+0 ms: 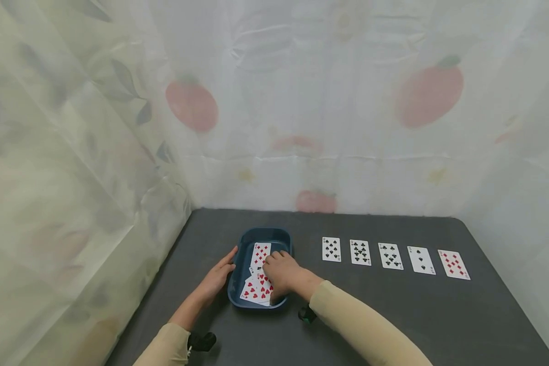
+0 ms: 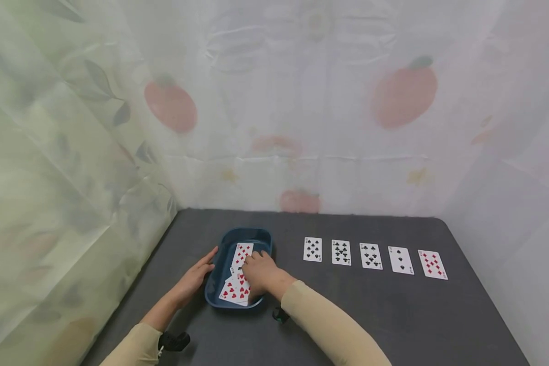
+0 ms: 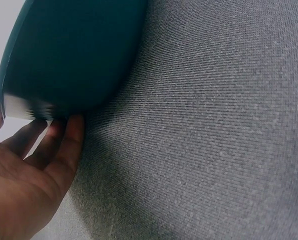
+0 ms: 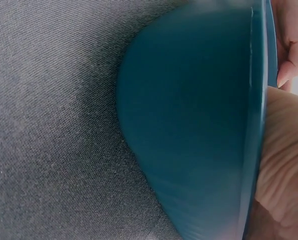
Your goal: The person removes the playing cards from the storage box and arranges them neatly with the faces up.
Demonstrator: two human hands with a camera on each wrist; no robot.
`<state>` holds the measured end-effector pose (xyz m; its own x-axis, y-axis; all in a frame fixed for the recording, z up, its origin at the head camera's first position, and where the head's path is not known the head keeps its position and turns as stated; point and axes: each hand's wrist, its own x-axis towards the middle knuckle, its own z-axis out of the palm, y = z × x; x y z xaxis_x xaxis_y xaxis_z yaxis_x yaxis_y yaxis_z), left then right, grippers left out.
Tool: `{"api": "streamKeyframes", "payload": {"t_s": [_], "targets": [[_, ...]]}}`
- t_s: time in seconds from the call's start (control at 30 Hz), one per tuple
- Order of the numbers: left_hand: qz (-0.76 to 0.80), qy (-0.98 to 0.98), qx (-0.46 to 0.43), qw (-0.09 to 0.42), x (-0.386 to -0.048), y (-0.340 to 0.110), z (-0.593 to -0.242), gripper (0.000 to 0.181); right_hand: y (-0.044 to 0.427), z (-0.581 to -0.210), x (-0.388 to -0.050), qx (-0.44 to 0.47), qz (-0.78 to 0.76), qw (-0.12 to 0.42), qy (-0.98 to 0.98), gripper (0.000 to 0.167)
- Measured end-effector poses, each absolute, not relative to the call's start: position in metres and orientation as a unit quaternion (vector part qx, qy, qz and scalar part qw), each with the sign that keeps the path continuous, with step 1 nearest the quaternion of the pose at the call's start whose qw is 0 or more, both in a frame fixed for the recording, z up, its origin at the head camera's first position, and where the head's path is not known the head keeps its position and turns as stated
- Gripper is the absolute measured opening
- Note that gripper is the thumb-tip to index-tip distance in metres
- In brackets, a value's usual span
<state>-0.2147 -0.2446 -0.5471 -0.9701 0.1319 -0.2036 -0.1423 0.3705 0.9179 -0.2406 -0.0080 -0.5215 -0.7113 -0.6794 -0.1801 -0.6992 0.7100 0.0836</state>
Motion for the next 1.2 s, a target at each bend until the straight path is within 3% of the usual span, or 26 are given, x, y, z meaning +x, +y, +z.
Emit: {"api": "streamKeyframes", "payload": {"t_s": [0.67,1.2], "targets": [[0.566,0.815,-0.001,0.125,-0.2132,-0.2425,-0.5437,0.056,-0.0163,-0.5149,-0.2375,-0.352,0.043,0.112,0.928,0.096],[0.563,0.817,0.001,0.122,-0.2145,-0.2425,-0.5441,0.056,-0.0113,-0.5179,-0.2352,-0.373,0.026,0.08,0.924,0.089]]}}
